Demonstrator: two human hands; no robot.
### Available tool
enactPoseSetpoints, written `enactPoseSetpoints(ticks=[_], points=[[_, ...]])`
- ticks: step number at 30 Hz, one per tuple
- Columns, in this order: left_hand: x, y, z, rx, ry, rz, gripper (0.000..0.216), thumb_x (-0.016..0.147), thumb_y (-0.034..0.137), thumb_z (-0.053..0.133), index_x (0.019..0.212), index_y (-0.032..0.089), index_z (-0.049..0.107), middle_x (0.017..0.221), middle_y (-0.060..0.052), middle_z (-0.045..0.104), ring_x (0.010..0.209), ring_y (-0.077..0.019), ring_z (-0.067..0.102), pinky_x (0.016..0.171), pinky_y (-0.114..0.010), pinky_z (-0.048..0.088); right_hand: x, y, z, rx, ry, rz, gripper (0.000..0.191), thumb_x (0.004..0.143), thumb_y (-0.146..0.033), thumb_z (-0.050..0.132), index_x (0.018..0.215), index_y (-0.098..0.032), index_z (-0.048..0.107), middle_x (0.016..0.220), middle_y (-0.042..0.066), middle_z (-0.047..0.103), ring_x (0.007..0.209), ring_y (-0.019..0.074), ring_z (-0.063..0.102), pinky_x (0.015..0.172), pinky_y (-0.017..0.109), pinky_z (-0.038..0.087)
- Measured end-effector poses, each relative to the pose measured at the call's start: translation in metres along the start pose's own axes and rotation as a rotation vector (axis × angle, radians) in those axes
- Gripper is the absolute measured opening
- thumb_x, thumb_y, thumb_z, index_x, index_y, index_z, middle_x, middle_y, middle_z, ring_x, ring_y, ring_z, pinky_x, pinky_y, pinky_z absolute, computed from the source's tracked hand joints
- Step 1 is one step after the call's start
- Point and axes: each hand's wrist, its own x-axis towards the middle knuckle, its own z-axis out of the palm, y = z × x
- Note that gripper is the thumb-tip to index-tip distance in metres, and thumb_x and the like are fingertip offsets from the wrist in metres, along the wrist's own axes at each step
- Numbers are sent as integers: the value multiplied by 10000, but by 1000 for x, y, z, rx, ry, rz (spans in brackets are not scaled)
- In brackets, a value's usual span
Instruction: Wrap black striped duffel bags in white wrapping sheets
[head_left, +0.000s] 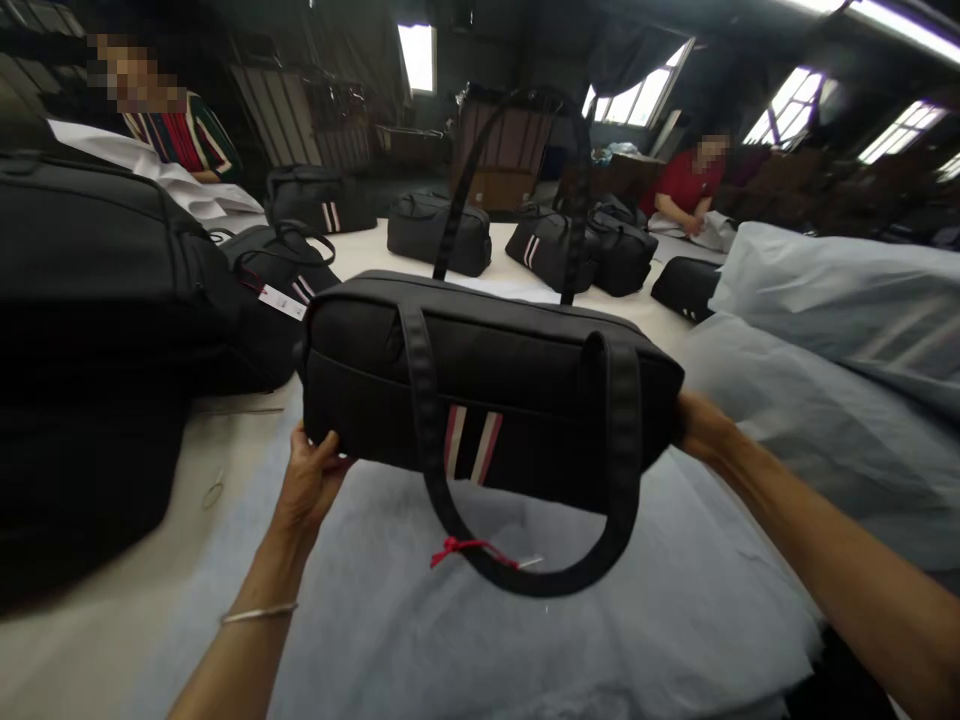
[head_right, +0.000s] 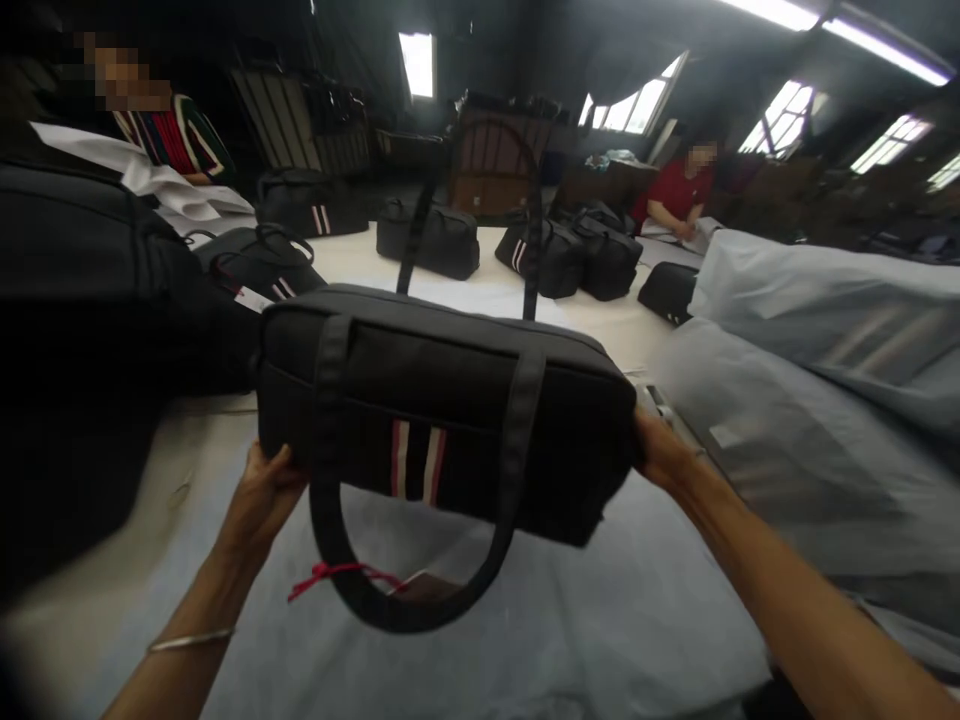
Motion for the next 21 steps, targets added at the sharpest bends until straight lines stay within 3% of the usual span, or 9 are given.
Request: enactPoseSetpoints(ticks=[2, 5, 9, 14, 18, 21], points=[[33, 1, 7, 42, -54, 38, 630, 583, 261, 900, 1090, 313, 528, 1120, 25, 611, 893, -155, 622, 742, -362, 611, 38, -9, 16, 14, -25, 52, 260, 928, -218, 530, 706, -194, 663, 621, 5, 672, 619, 150, 615, 759, 283, 539], [68, -15, 5, 134, -76, 76, 640, 599, 242, 864, 1097, 328, 472, 1175, 27, 555, 972, -175, 600, 782, -455, 603, 97, -12, 43, 39, -17, 22, 268, 976, -322, 492, 844, -185, 681, 726, 7, 720, 760, 155, 656, 871, 295, 525], [90, -63, -14, 364, -26, 48, 581, 572, 256, 820, 1031, 254, 464, 1134, -14, 547, 966, -185, 606, 842, -444, 571, 146, 25, 58, 17, 29, -10, 384, 990, -496, 451, 949, -201, 693, 840, 4, 744, 924, 154, 673, 907, 259, 524], [97, -98, -35, 522, 12, -7, 570, 505, 241, 828, 958, 203, 483, 1038, -37, 590, 937, -204, 614, 863, -426, 545, 170, 72, 51, -24, 145, 40, 476, 924, -629, 493, 918, -205, 708, 906, 23, 750, 963, 184, 680, 857, 273, 561], [96, -94, -35, 602, -2, -25, 576, 485, 269, 832, 934, 203, 477, 967, -18, 599, 866, -202, 623, 822, -434, 550, 173, 73, 48, -12, 125, 27, 450, 901, -614, 545, 964, -200, 710, 920, 22, 750, 947, 182, 683, 832, 268, 569], [81, -88, -34, 642, -6, -26, 576, 481, 298, 826, 924, 199, 471, 946, -17, 593, 850, -201, 621, 827, -429, 539, 157, 71, 44, 11, 112, 47, 416, 892, -580, 576, 980, -197, 713, 926, 15, 750, 918, 169, 685, 799, 248, 572]])
